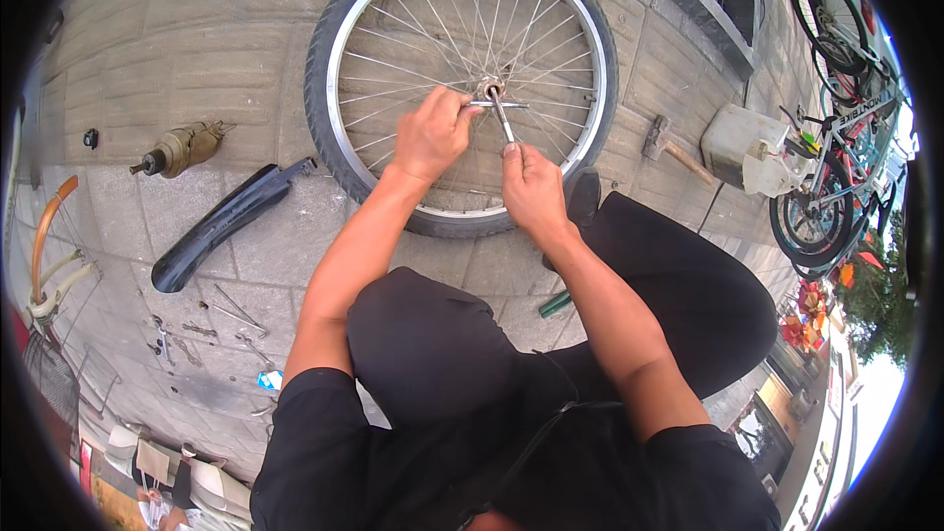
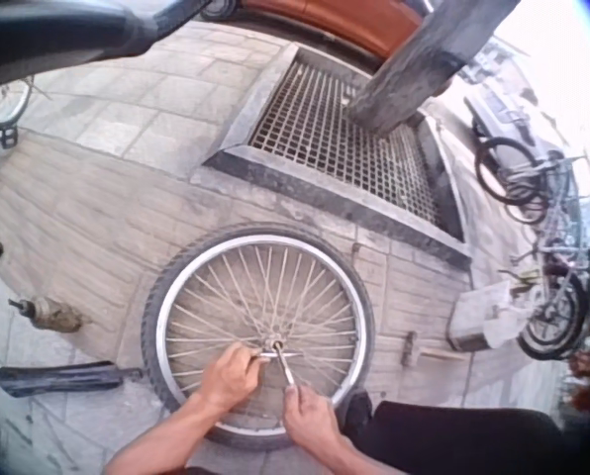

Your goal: The person sits on the ground and works on a bicycle wheel, using a wrench to tighten the spokes and a hammer to tap the hub. They handle the wheel and various tools while performing maintenance on the wheel's hub and spokes.

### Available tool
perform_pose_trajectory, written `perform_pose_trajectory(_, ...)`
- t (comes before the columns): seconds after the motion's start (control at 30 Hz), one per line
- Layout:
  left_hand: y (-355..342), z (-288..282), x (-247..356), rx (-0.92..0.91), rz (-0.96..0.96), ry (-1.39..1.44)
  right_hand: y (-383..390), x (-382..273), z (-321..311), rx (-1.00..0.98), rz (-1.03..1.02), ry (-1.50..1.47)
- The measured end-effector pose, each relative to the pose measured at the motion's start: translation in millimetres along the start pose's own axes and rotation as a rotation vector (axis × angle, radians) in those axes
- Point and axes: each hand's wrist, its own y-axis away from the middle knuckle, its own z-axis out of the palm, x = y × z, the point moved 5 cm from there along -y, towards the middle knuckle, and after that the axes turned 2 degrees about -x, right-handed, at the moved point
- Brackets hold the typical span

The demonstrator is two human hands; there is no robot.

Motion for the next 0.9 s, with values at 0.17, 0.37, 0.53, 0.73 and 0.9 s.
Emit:
perform_pose_trajectory(0.17,1.3,-8.5,-2.4,0.021,0.042,-0.005,-29.2,42.5,30.3,0.19,-0.103,0.094)
perform_pose_trajectory(0.37,-5.9,1.0,-5.1,0.011,0.024,-0.01,-15.7,7.8,-17.4,-0.002,0.065,0.108)
perform_pose_trajectory(0.53,-9.1,0.3,0.7,-0.009,-0.043,0.04,-14.8,2.6,-31.6,-0.149,0.07,0.136)
perform_pose_trajectory(0.73,-14.8,17.7,-14.6,0.016,0.009,0.031,-22.4,19.8,-8.9,-0.122,0.117,0.067)
perform_pose_trajectory(0.9,-15.8,21.5,-18.9,0.029,0.033,0.041,-29.0,22.7,-0.7,-0.11,0.15,0.033)
